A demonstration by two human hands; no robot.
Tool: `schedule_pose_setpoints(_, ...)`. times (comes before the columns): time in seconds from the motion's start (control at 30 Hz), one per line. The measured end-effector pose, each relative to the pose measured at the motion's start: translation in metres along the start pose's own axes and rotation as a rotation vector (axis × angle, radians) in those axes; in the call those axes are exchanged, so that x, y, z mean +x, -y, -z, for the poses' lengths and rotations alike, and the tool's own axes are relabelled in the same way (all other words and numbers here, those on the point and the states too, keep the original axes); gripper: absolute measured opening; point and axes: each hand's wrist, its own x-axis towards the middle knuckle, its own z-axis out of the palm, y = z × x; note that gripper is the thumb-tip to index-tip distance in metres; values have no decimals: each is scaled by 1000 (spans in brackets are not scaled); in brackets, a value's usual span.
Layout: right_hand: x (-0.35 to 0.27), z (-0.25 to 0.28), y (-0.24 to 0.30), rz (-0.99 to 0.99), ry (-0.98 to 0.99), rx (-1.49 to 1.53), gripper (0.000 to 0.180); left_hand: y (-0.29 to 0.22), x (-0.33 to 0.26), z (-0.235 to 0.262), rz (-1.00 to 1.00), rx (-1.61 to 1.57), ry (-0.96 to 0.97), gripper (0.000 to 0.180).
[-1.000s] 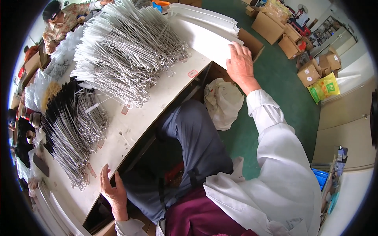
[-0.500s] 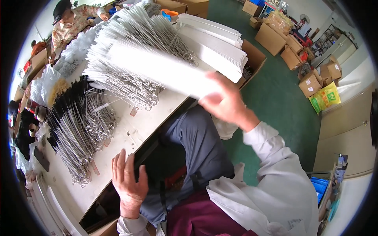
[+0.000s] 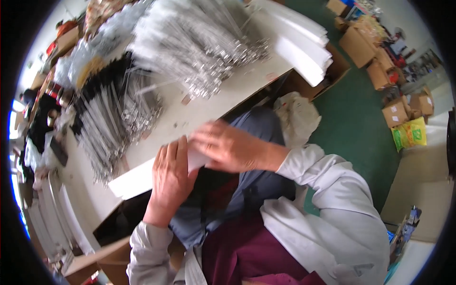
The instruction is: Sorting and packing industrial wire brushes into boxes at a factory workstation.
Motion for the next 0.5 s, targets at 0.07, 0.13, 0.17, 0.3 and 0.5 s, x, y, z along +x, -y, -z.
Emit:
schedule_pose_setpoints(0.07, 7, 12, 1, -65, -111, -66, 52, 12, -8, -1, 77, 21, -8, 82)
schedule_pose_setpoints(0.13, 0, 9, -2, -188, -205, -94, 47, 18, -15, -1, 137, 44, -23, 81)
schedule_pose_setpoints(0.17, -5, 6, -4, -260, -230, -99, 43, 18, -15, -1, 162, 53, -30, 80)
schedule_pose_setpoints(0.3, -10, -13, 10, -401, -131, -128, 42, 20, -20, -10, 164, 113, -57, 77)
schedule_pose_setpoints(0.5, -9, -45, 29, -412, -228, -64, 45, 18, -27, -21, 180, 148, -58, 71)
